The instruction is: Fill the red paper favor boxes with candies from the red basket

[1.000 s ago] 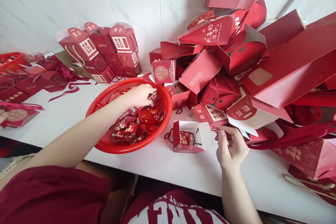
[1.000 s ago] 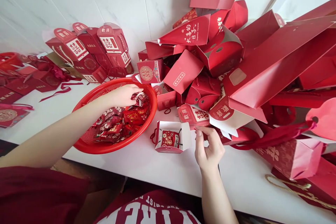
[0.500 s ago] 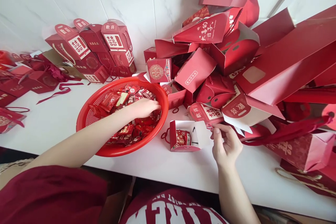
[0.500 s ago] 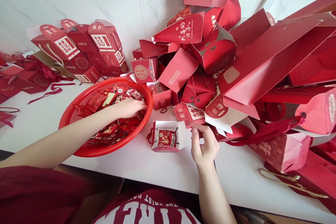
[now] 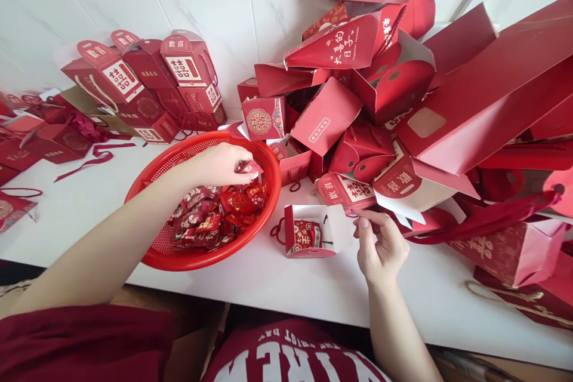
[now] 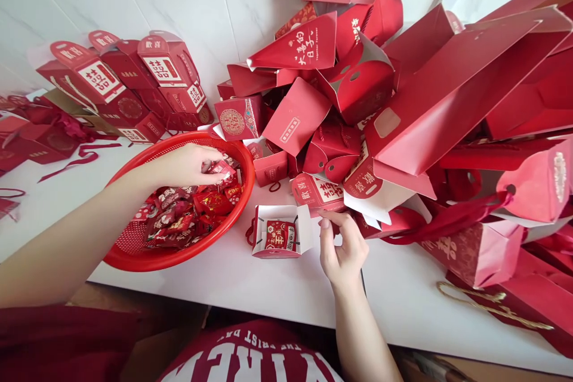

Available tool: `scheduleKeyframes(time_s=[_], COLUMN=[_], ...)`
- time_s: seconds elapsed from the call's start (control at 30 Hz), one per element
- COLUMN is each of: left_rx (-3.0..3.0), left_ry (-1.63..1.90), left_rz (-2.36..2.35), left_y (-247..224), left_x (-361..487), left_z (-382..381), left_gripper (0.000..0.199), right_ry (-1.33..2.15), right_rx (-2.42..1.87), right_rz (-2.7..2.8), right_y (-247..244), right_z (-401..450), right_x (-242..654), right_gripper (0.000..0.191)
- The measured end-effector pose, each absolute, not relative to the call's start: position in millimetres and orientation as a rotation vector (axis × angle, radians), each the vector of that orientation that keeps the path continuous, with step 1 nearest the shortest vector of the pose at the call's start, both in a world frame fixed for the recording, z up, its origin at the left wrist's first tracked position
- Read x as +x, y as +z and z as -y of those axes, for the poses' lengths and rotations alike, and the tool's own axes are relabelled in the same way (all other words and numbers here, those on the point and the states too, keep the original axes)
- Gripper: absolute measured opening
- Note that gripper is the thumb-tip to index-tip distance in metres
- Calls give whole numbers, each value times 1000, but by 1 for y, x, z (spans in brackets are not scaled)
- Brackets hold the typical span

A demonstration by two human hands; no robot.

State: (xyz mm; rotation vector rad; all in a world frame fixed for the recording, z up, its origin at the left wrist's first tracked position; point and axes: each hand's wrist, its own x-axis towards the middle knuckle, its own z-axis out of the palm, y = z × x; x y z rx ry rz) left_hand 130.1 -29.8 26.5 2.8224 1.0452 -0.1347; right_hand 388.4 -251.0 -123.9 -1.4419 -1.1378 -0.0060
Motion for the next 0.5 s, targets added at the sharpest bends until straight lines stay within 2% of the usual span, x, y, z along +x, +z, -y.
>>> scheduleKeyframes(time_s=[0.17, 0.27, 0.33, 0.43, 0.5], left_rx=[2848, 2608, 2408, 2359, 2500], left_ry=[-213, -605, -831, -825, -736], left_rz=[-1070, -1009, -1021, -1062, -1110], left_y=[26, 27, 26, 14, -3], left_x=[120, 118, 121, 134, 145], left_z=[24, 22, 24, 27, 30], left_gripper=[22, 21, 31, 41, 31], right_ry=[-13, -16, -22, -25, -26], right_rx=[-1470, -1482, -1494, -1489, -1480], right_rz=[1143, 1143, 1145, 1152, 1153], right_y=[-123, -123, -123, -124, -124], right_z=[252, 252, 251, 251, 251], right_x=[388, 387, 387, 387, 387], right_gripper=[14, 15, 15, 15, 15])
